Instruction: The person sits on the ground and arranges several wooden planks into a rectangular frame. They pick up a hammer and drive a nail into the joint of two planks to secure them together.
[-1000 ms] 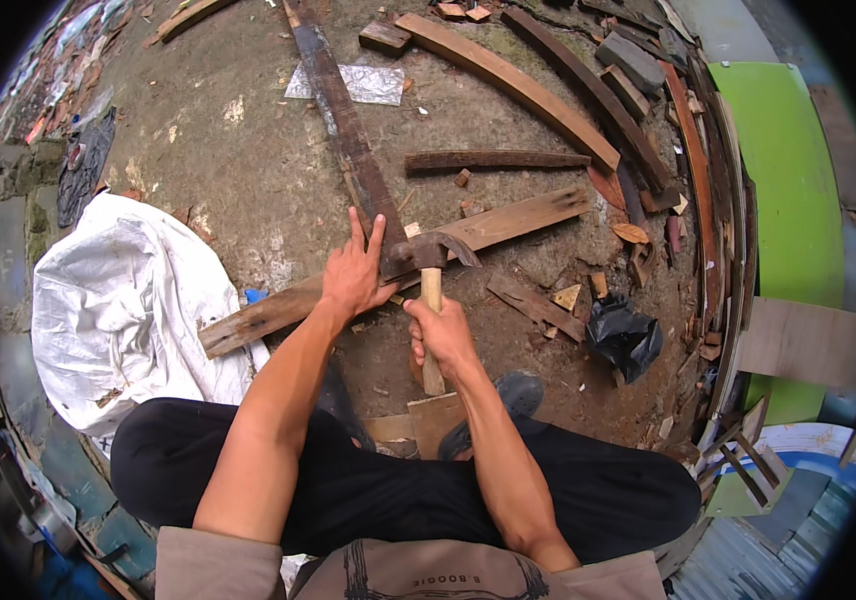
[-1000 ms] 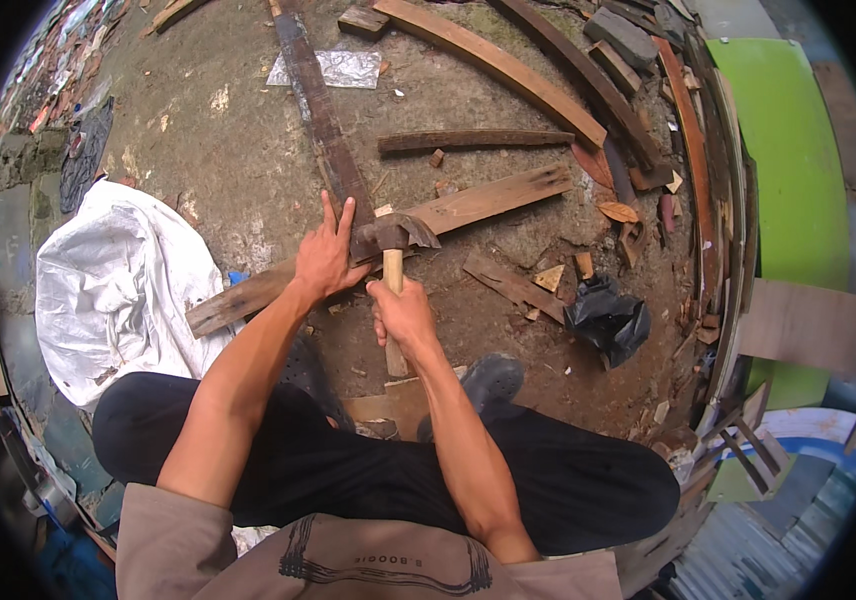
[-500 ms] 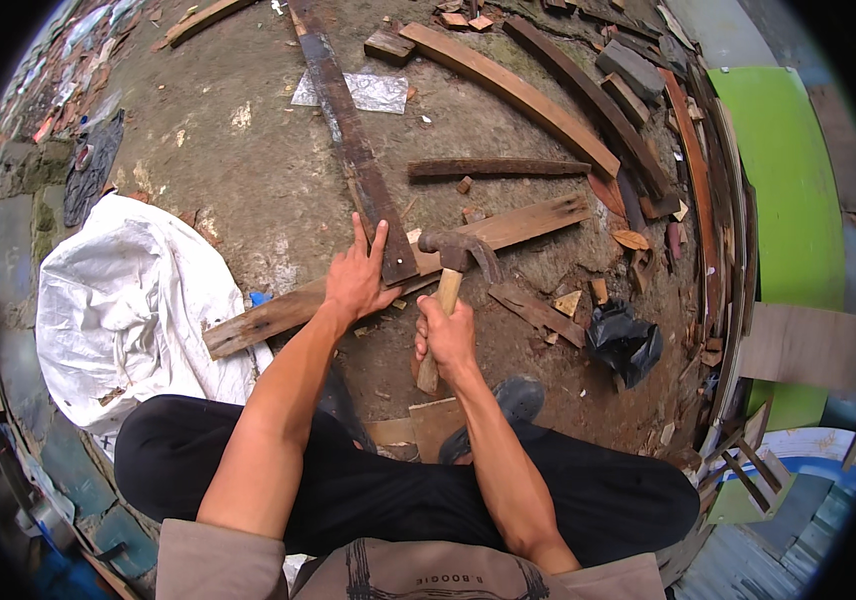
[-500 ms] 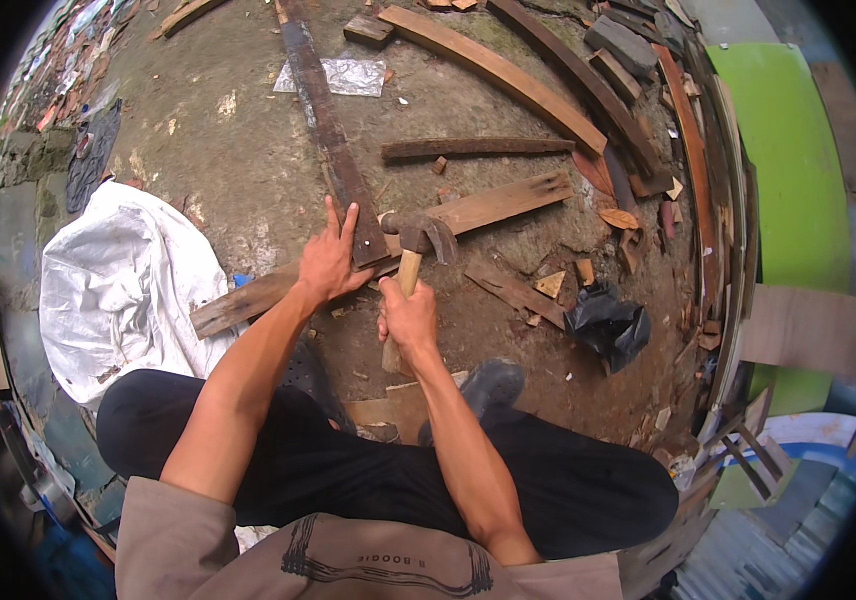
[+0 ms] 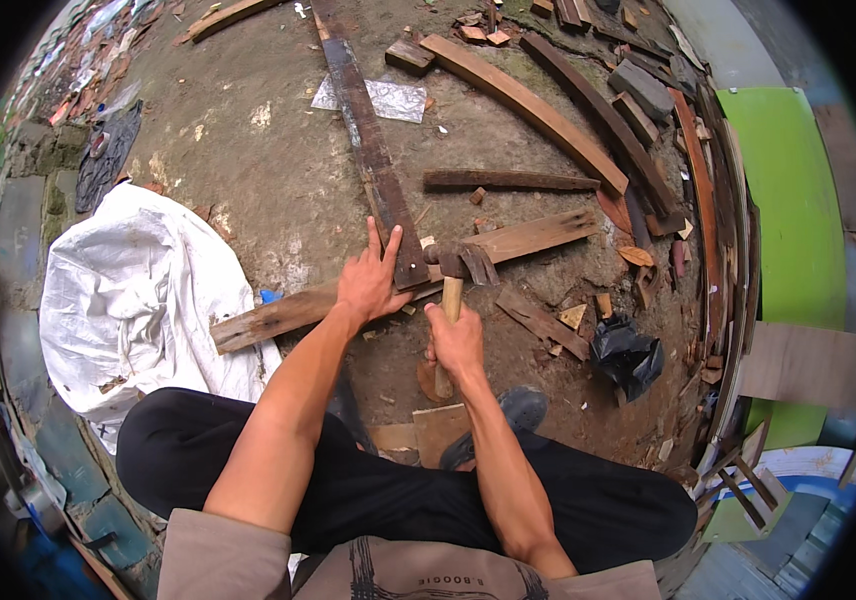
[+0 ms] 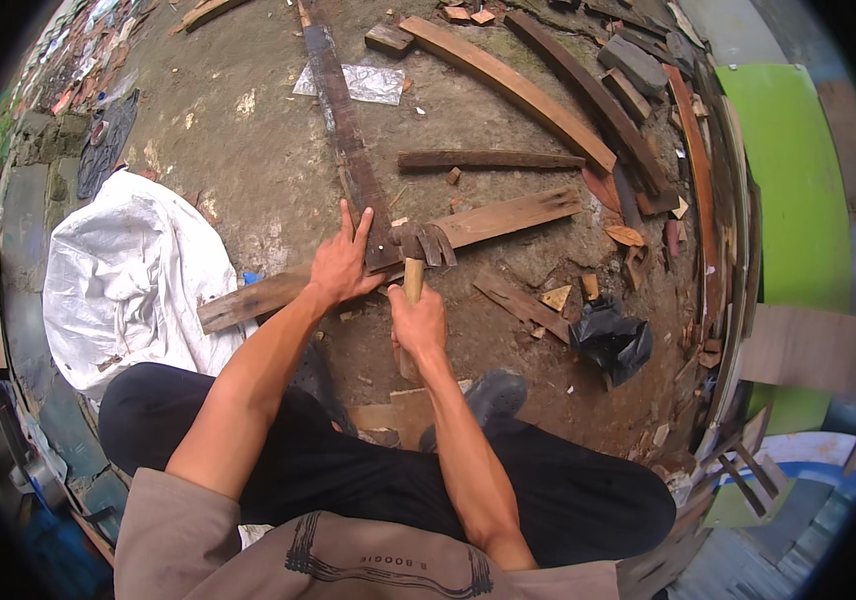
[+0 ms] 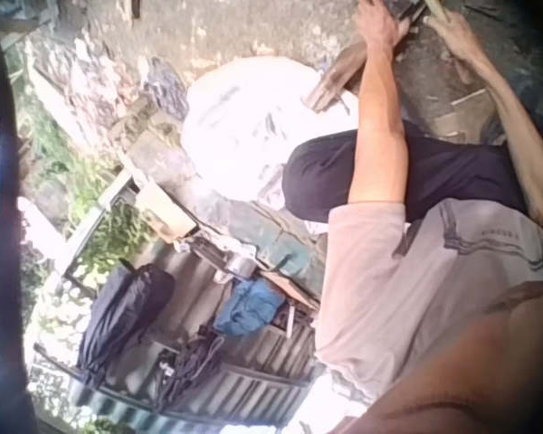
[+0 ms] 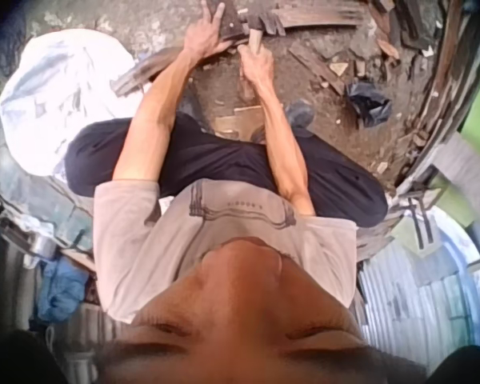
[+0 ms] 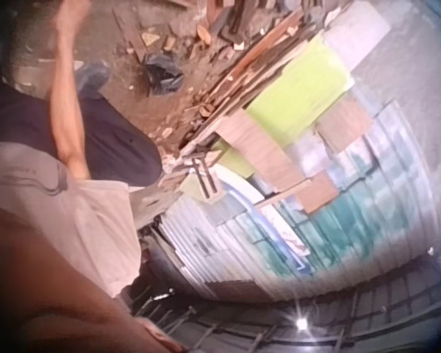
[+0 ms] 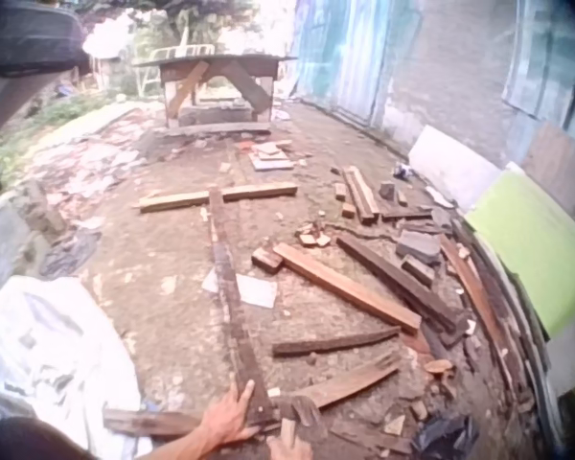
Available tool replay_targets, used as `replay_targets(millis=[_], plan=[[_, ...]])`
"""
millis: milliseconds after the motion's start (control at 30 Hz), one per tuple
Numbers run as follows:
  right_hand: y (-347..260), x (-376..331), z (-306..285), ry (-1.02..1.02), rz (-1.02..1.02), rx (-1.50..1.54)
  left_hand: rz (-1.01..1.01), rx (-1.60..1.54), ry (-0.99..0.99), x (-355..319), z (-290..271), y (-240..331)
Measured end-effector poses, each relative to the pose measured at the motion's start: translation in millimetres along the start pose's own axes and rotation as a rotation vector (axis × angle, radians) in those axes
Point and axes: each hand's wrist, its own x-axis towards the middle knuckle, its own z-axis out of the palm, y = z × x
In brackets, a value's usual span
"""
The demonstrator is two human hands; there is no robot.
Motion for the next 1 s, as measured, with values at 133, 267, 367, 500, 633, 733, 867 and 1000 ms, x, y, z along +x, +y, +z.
replay_targets(millis=[133, 267, 367, 500, 633, 733, 867, 1000], plan=[[9, 5, -9, 0.114, -0.231, -0.274, -0.015, -0.034, 0.033, -1, 4, -4], [1, -7, -5, 0.113, -0.354, -0.405, -0.048, -0.05, -0.033, -1, -3, 0], [16, 5, -8, 0.094, -0.369, -0.553, -0.011, -0.057, 0.003, 2, -2, 3], [-17, -16, -3, 0.059, -0.362, -0.439, -0.005, -0.043, 0.029, -2, 6, -4], [-31, -27, -9, 0.116, -0.689, -0.301, -0.003, -0.054, 0.044, -3, 4, -5], [3, -10, -6, 0.176, -0.69, -0.316, 0.001, -0.046, 0.032, 0, 4, -3], [9, 7, -9, 0.031, -0.23, -0.589, 0.006, -0.046, -0.004, 2, 4, -2], [-7, -7, -8, 0.07, -0.205, -0.418, 0.003, -0.025, 0.032, -1, 3, -5]])
